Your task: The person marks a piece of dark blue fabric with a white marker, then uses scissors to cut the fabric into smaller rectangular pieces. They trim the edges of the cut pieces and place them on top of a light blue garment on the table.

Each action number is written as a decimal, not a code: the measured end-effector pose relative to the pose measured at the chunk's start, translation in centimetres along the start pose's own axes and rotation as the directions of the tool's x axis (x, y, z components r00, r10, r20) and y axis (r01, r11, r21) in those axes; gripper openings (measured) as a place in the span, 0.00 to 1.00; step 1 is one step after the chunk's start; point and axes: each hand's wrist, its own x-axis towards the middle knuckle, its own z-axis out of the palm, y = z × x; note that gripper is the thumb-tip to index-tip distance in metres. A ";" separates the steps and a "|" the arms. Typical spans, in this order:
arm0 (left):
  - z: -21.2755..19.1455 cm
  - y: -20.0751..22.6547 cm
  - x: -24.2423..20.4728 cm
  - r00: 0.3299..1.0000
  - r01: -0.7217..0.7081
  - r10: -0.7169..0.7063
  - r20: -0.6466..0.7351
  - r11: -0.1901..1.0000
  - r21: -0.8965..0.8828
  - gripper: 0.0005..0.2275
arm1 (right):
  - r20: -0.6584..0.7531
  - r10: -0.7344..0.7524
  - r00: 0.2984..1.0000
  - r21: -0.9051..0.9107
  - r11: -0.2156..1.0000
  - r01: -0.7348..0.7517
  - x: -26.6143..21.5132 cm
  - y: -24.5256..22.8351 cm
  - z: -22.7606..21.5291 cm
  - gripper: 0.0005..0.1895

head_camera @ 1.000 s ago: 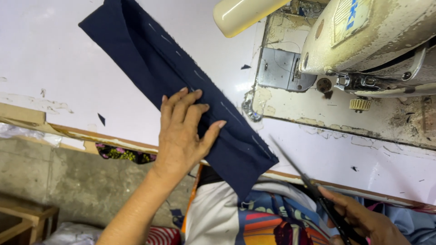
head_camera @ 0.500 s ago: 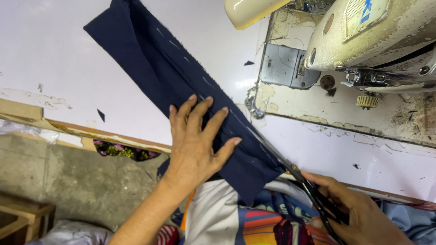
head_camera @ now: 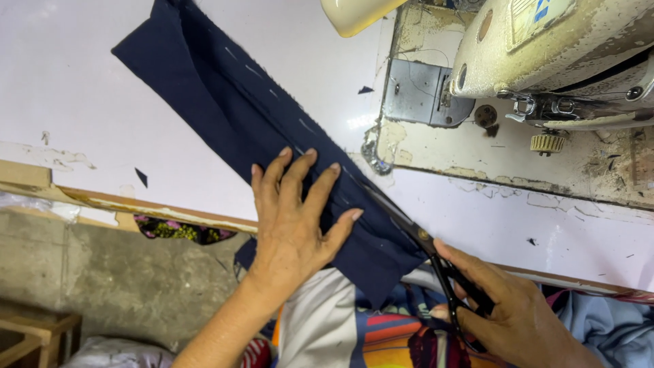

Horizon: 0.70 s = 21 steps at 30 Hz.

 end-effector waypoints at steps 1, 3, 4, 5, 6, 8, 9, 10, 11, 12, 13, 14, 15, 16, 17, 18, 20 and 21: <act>0.0 0.0 0.0 1.000 0.000 0.000 0.000 1.000 0.000 0.22 | 0.000 0.000 1.000 0.000 1.000 0.000 0.1 0.2 0.0 0.43; 0.0 0.0 0.0 1.000 -0.003 0.003 -0.003 1.000 -0.003 0.22 | 0.009 -0.188 0.982 0.088 0.979 0.186 0.2 0.4 -0.1 0.41; 0.0 0.0 0.0 1.000 -0.003 0.003 -0.005 1.000 -0.002 0.22 | 0.008 -0.190 0.982 0.087 0.978 0.188 0.2 0.3 -0.1 0.41; 0.0 -0.1 0.0 1.000 -0.006 0.006 -0.010 1.000 -0.001 0.22 | 0.007 -0.177 0.984 0.086 0.981 0.176 0.2 0.3 -0.1 0.42; 0.1 -0.1 0.0 1.000 -0.009 0.009 -0.014 1.000 0.001 0.22 | 0.006 -0.165 0.986 0.086 0.983 0.164 0.2 0.3 -0.1 0.42; 0.0 0.1 0.0 1.000 -0.007 0.007 -0.015 1.000 0.001 0.21 | 0.010 -0.078 0.997 0.102 0.992 0.077 0.2 -0.5 0.0 0.43; 0.0 0.1 0.0 1.000 -0.005 0.005 -0.015 1.000 0.004 0.21 | 0.016 0.008 1.000 0.119 0.993 -0.010 0.1 -1.0 0.1 0.44; 0.1 0.2 0.0 1.000 -0.009 0.009 -0.013 1.000 0.003 0.21 | 0.014 0.010 1.000 0.122 0.992 -0.012 0.2 -1.4 0.2 0.44; 0.1 0.3 -0.1 1.000 -0.006 0.006 -0.014 1.000 0.004 0.22 | 0.022 0.040 0.999 0.118 0.992 -0.042 0.3 -1.9 0.2 0.44; 0.1 0.3 -0.2 1.000 -0.003 0.003 -0.015 1.000 0.004 0.22 | 0.030 0.070 0.997 0.114 0.991 -0.073 0.5 -2.5 0.3 0.44; 0.1 0.4 -0.2 1.000 -0.002 0.002 -0.015 1.000 0.004 0.22 | 0.031 0.070 0.997 0.113 0.991 -0.073 0.6 -2.6 0.4 0.44; 0.0 0.4 -0.2 1.000 0.001 -0.001 -0.014 1.000 -0.004 0.22 | 0.013 0.033 0.999 0.101 0.994 -0.034 0.7 -2.8 0.6 0.44; 0.0 0.5 -0.3 1.000 0.004 -0.004 -0.013 1.000 -0.013 0.23 | -0.005 -0.003 1.000 0.089 0.996 0.004 0.7 -2.9 0.7 0.43; 0.1 0.4 -0.3 1.000 0.004 -0.004 -0.013 1.000 -0.014 0.23 | -0.005 -0.002 1.000 0.088 0.996 0.003 0.9 -3.1 0.8 0.43; 0.1 0.4 -0.3 1.000 0.003 -0.003 -0.014 1.000 -0.017 0.23 | 0.001 -0.009 1.000 0.152 0.988 0.009 1.0 -3.4 0.9 0.42; 0.1 0.4 -0.4 1.000 0.001 -0.001 -0.015 1.000 -0.021 0.23 | 0.008 -0.017 1.000 0.216 0.976 0.015 1.0 -3.6 1.0 0.40; 0.1 0.4 -0.5 1.000 0.004 -0.004 -0.020 1.000 -0.024 0.23 | 0.039 0.051 0.998 0.149 0.987 -0.056 1.0 -3.6 0.6 0.40; 0.1 0.3 -0.4 1.000 0.004 -0.004 -0.028 1.000 -0.026 0.22 | 0.061 0.119 0.991 0.082 0.989 -0.123 1.0 -3.7 0.4 0.41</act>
